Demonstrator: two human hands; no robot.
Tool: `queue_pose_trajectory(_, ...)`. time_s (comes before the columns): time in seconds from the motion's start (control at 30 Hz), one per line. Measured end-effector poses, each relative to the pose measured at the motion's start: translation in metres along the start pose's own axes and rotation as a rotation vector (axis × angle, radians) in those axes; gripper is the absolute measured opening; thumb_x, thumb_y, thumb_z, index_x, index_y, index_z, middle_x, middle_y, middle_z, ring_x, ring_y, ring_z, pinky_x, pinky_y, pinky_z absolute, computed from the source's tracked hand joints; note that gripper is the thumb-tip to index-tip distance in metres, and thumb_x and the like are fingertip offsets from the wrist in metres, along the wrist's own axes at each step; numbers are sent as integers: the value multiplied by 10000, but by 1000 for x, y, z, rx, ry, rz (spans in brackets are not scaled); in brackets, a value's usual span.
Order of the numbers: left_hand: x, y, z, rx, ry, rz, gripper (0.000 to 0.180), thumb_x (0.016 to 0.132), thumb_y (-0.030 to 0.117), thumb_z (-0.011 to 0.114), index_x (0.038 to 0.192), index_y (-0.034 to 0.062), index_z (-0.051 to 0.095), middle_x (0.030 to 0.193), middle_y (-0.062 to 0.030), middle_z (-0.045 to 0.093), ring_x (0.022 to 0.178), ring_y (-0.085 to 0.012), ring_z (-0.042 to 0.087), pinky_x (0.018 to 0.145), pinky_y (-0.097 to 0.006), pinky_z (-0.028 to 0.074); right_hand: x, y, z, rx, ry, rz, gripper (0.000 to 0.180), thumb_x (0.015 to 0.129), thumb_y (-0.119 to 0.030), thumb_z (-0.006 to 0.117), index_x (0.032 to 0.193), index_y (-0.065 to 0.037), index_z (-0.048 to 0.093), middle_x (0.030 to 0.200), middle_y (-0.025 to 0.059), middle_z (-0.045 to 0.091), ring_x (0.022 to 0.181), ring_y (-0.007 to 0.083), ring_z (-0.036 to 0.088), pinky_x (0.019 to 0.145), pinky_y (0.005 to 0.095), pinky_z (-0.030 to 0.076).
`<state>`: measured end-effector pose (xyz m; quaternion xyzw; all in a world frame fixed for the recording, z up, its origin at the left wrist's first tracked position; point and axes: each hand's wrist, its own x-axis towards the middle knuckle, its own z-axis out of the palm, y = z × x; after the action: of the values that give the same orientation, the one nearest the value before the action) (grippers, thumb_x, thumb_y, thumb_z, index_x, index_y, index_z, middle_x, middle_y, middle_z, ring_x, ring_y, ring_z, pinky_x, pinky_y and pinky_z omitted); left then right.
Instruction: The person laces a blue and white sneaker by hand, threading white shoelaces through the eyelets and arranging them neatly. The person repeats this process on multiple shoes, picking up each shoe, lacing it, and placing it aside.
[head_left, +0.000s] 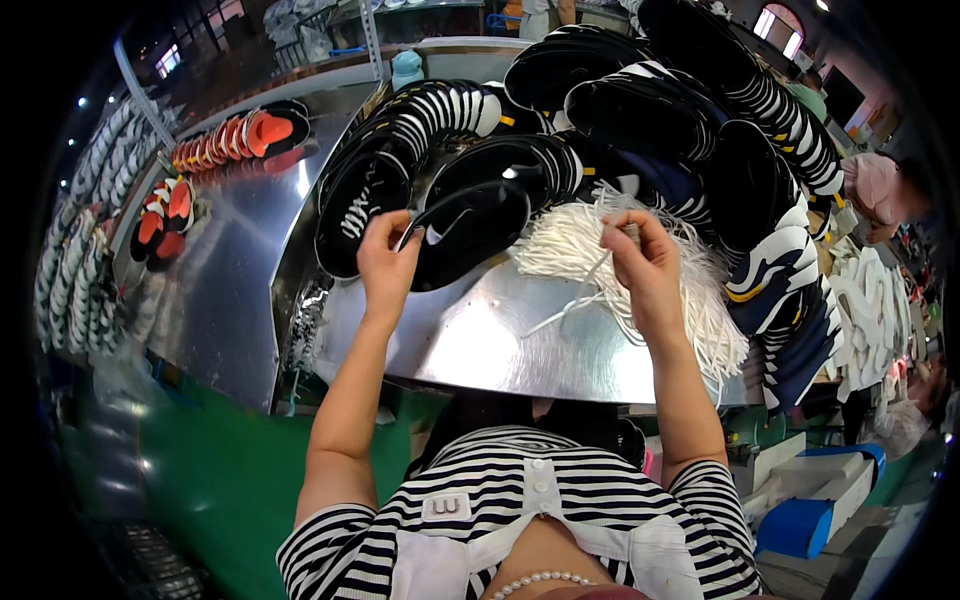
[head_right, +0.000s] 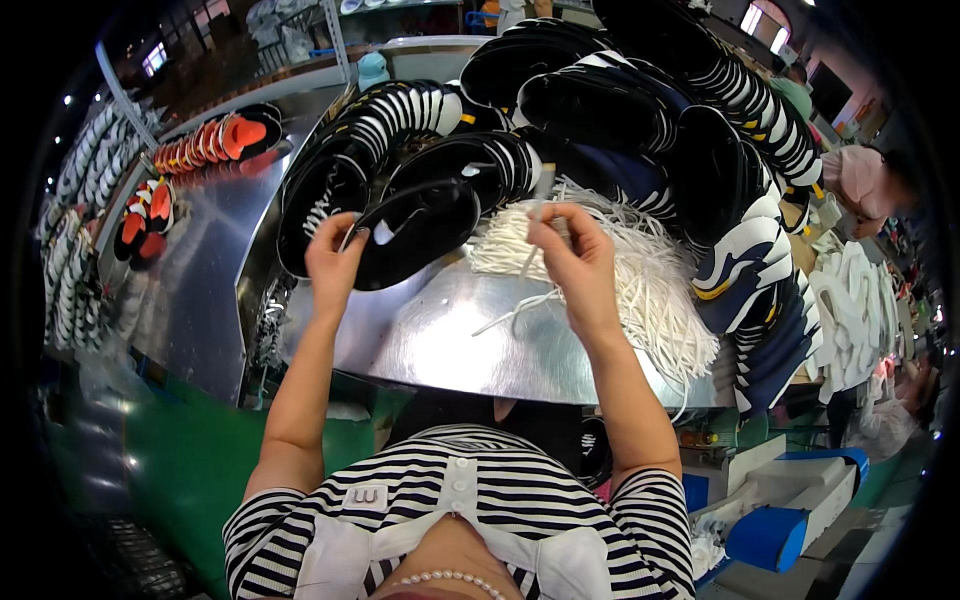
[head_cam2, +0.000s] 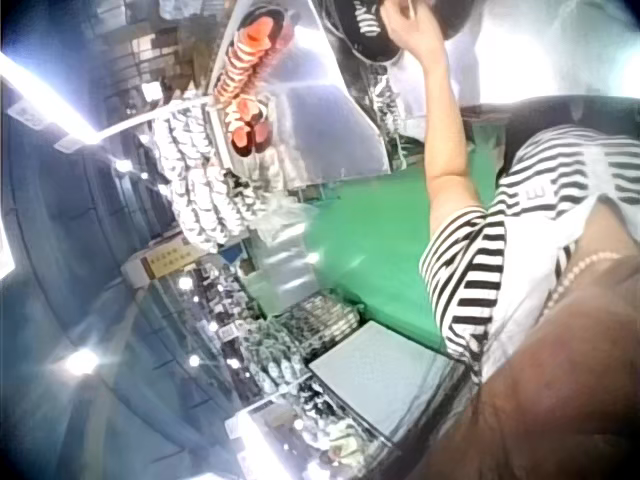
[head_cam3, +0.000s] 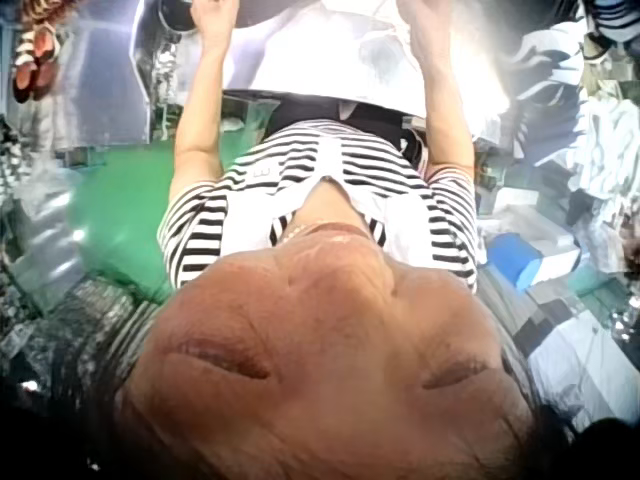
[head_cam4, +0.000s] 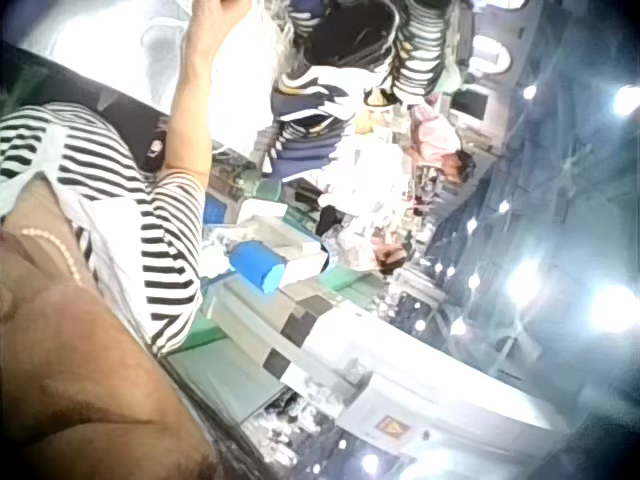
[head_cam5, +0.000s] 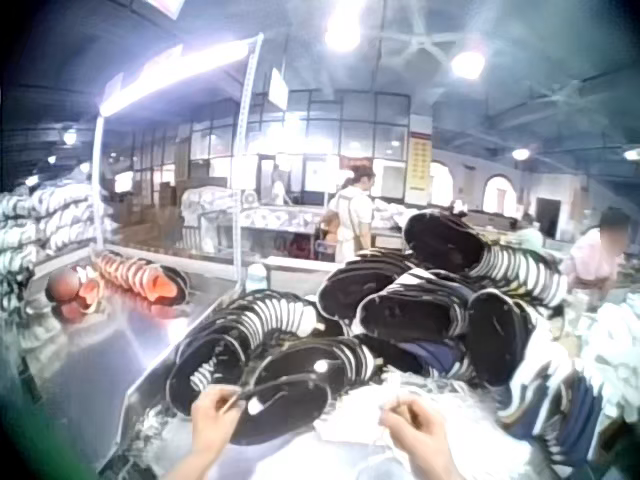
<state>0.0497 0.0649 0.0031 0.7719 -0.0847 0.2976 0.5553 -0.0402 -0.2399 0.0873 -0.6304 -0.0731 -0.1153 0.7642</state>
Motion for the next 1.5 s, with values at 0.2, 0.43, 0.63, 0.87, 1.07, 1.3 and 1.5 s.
queue_pose_trajectory(0.2,-129,126,11,508,-652,625,215,728,75,628,941,44,626,876,-89,598,822,-275,594,750,-437,422,-46,-76,-24,85,19,-229,41,935,-91,597,950,-59,618,906,-12,594,656,27,472,521,178,341)
queue_pose_trajectory(0.43,-149,62,53,107,-473,638,265,759,35,649,1024,23,638,1064,-118,617,1021,-279,596,852,-408,451,-126,-116,-116,309,-158,-593,145,902,-51,597,1040,-91,574,862,-25,548,721,87,525,589,241,430)
queue_pose_trajectory(0.63,-31,28,27,516,-987,461,383,786,277,756,998,17,573,998,-175,581,961,-377,596,812,-445,503,-114,69,-18,193,44,438,172,946,-90,637,1115,-65,619,881,-7,611,677,39,491,555,192,376)
queue_pose_trajectory(0.87,-1,40,36,603,-1274,421,586,906,455,640,1247,-18,576,942,-210,631,798,-367,643,687,-439,492,-86,138,39,-144,-74,413,146,944,-196,612,961,-51,606,730,38,692,567,127,591,536,282,452)
queue_pose_trajectory(1.07,-28,20,45,363,-1516,-638,367,1000,365,578,1172,56,678,986,-27,703,854,-115,623,806,-292,501,-77,138,33,-554,-98,122,168,958,-235,601,1015,-77,615,733,74,699,653,260,681,574,355,504)
queue_pose_trajectory(1.3,-69,52,64,-569,-965,-1172,512,1035,389,466,1326,-23,553,1294,-143,616,1231,-202,569,1014,-310,469,-73,122,14,149,87,407,128,993,-135,584,1038,-15,595,761,41,659,516,17,420,463,159,294)
queue_pose_trajectory(1.5,-70,47,73,-756,-1105,-1180,734,1032,570,330,1403,-52,455,1435,-182,501,1363,-251,450,1098,-363,391,-78,114,9,198,44,489,122,980,-139,605,1019,-25,587,714,36,622,521,11,405,478,154,272)
